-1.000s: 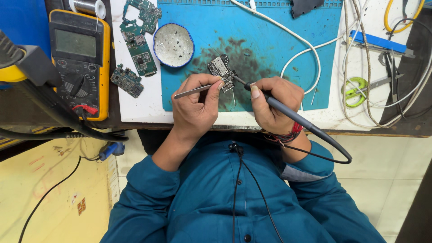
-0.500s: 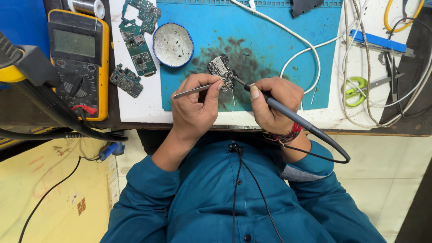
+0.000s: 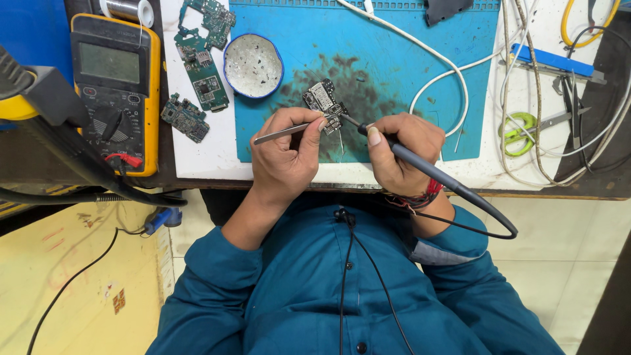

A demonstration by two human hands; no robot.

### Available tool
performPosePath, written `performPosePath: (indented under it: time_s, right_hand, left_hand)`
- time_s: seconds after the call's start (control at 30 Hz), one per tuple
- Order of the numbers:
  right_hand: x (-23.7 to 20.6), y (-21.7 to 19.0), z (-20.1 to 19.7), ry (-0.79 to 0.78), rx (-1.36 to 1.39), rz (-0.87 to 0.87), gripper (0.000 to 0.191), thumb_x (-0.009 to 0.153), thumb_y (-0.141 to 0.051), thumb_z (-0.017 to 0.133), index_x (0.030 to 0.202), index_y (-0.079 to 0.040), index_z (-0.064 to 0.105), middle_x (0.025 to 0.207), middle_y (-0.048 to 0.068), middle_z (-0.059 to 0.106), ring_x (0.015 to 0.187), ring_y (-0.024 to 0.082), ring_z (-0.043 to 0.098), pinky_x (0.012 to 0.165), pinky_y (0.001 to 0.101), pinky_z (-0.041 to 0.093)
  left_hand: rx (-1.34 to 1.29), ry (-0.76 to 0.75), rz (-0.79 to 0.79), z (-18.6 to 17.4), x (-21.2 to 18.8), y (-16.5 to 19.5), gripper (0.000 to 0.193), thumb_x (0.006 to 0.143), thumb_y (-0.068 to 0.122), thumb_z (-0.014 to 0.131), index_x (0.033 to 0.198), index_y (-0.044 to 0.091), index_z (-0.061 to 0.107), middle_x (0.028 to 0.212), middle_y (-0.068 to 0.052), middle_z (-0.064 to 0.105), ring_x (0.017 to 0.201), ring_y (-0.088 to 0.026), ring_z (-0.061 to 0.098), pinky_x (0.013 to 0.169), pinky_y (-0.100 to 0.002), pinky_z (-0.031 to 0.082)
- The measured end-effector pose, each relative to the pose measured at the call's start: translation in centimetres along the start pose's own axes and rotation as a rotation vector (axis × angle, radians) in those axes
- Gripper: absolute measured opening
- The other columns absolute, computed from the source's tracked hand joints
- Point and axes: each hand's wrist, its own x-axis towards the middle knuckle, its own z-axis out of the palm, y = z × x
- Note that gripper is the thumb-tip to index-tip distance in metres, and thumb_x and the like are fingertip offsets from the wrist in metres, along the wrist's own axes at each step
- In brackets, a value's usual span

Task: The person solders components on a small circuit board at a workbench, holding the board with tweezers in one hand and a soldering iron in the other. They periodically dip the iron or a tool into a small bowl and continue soldering different points on the board.

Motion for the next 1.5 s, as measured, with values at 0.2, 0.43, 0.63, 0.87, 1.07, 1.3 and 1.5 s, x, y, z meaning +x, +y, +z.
performPosePath:
  time_s: [0.2,0.43,0.63,0.87,1.07,1.3,1.5]
  right_hand:
    - [0.09,0.01,0.02,-0.003,0.007,0.001,0.008,0.096,-0.005,0.070,0.090,0.000,0.067,0.074,0.010,0.063,0.061,0.021,0.058,0.055,0.0307,0.041]
    - [0.12,-0.10,0.03,-0.011,0.007,-0.022,0.009,0.098,-0.005,0.069,0.091,-0.001,0.067,0.079,0.010,0.067,0.063,0.021,0.060,0.056,0.0303,0.042]
    - [0.22,-0.07,-0.02,-0.017,-0.008,-0.016,0.009,0.096,-0.004,0.070,0.088,-0.001,0.067,0.073,0.009,0.063,0.060,0.021,0.059,0.059,0.0336,0.041]
    - [0.28,-0.11,-0.02,-0.019,0.004,-0.023,0.009,0.096,-0.004,0.069,0.089,-0.002,0.067,0.074,0.009,0.064,0.061,0.022,0.060,0.055,0.0310,0.041]
    - [0.28,-0.07,-0.02,-0.015,0.002,-0.030,0.009,0.096,-0.004,0.070,0.089,-0.001,0.067,0.074,0.009,0.064,0.061,0.022,0.060,0.058,0.0327,0.042]
    - [0.16,-0.05,0.01,-0.008,-0.001,-0.017,0.009,0.096,-0.004,0.069,0.088,-0.001,0.066,0.075,0.010,0.065,0.060,0.022,0.058,0.054,0.0314,0.041]
    - [0.10,-0.05,0.01,0.003,-0.014,-0.016,0.009,0.097,-0.004,0.070,0.089,-0.001,0.067,0.076,0.010,0.065,0.062,0.022,0.059,0.055,0.0315,0.041]
  left_hand:
    - [-0.006,0.001,-0.016,0.04,0.00,0.04,0.009,0.100,0.006,0.075,0.103,0.002,0.069,0.089,-0.008,0.073,0.075,-0.014,0.071,0.065,-0.026,0.054]
    - [-0.012,-0.001,-0.030,0.01,-0.05,0.01,0.009,0.099,0.006,0.075,0.103,0.001,0.069,0.089,-0.008,0.073,0.074,-0.013,0.070,0.064,-0.026,0.053]
    - [-0.007,0.001,-0.008,0.05,0.00,-0.03,0.009,0.100,0.007,0.075,0.104,0.002,0.068,0.090,-0.008,0.073,0.077,-0.014,0.071,0.066,-0.026,0.055]
    - [-0.014,-0.001,-0.051,0.04,-0.01,0.06,0.009,0.099,0.007,0.075,0.103,0.002,0.069,0.089,-0.008,0.073,0.074,-0.014,0.071,0.064,-0.026,0.054]
    - [0.003,0.005,-0.021,0.05,-0.01,0.07,0.009,0.100,0.006,0.075,0.103,0.002,0.069,0.090,-0.008,0.073,0.076,-0.014,0.071,0.067,-0.027,0.055]
    - [-0.003,0.003,-0.024,-0.02,-0.01,0.06,0.009,0.100,0.006,0.075,0.103,0.002,0.069,0.089,-0.008,0.073,0.075,-0.014,0.070,0.066,-0.027,0.054]
    - [-0.002,0.003,-0.027,0.03,-0.04,0.08,0.009,0.100,0.006,0.075,0.103,0.002,0.069,0.089,-0.008,0.072,0.074,-0.014,0.070,0.065,-0.027,0.054]
